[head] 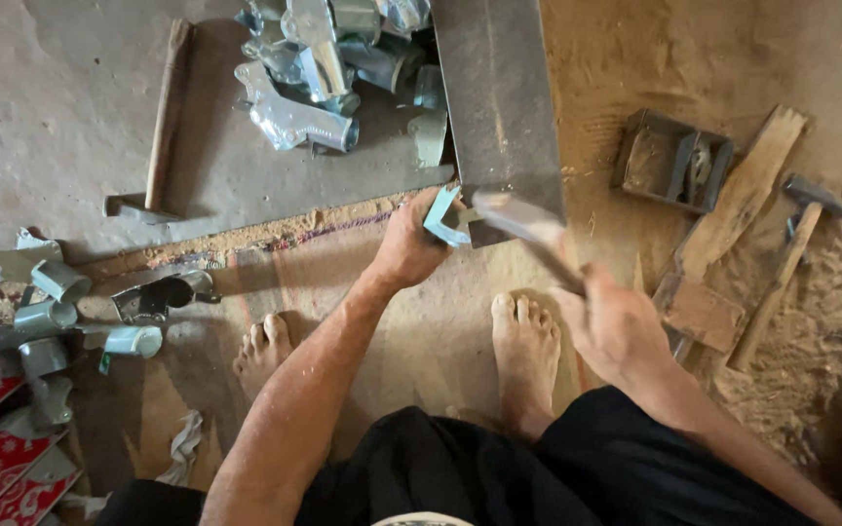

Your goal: The person picks up small metal parts from a pile, places them on a metal bar, and strikes them with a hammer to shape or flatten them. The person handles the parts one at a time, repeatedly picking, positioning, and hammering.

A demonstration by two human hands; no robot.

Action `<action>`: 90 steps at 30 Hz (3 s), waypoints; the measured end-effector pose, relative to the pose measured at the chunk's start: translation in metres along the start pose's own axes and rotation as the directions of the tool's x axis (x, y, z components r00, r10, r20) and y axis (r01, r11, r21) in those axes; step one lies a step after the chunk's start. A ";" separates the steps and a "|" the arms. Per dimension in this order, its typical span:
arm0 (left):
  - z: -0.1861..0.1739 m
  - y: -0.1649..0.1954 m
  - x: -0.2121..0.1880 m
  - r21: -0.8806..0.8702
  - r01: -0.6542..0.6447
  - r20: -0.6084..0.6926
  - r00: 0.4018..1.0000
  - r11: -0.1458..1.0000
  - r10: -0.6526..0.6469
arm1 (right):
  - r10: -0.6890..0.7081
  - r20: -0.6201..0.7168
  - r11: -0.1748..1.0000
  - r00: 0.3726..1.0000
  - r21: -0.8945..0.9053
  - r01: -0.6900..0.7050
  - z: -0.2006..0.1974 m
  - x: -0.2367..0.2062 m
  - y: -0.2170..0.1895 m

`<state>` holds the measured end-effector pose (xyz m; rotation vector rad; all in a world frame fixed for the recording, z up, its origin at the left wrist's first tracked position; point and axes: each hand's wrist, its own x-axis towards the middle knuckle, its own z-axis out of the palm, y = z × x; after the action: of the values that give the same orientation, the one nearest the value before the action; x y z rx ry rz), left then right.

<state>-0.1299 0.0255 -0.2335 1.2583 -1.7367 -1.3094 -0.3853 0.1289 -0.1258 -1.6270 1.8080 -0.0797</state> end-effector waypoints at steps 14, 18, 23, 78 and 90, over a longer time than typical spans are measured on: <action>-0.002 0.002 0.000 0.102 0.012 0.013 1.000 0.995 -0.014 | -0.034 -0.022 0.955 0.999 -0.295 0.026 0.001 0.005 0.002; -0.002 0.002 0.001 0.110 -0.026 0.004 1.000 0.994 0.026 | -0.159 -0.223 0.983 0.962 -0.124 0.133 0.007 0.001 0.016; -0.003 0.001 0.004 0.137 -0.086 -0.005 0.996 0.987 0.088 | -0.133 -0.061 0.974 0.989 -0.192 0.119 0.013 0.007 0.016; -0.088 0.042 -0.014 0.533 -0.203 0.250 0.965 0.822 0.076 | -0.171 0.263 0.980 0.950 0.143 0.137 0.080 -0.024 0.064; -0.253 0.022 -0.091 0.959 0.283 -0.117 0.467 0.023 -0.877 | 0.000 -0.456 0.999 0.890 0.045 0.023 -0.022 0.107 0.159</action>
<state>0.1178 0.0208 -0.1266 2.9072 -2.6501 -1.0757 -0.5298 0.0584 -0.2326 -1.6819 2.1203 -0.5510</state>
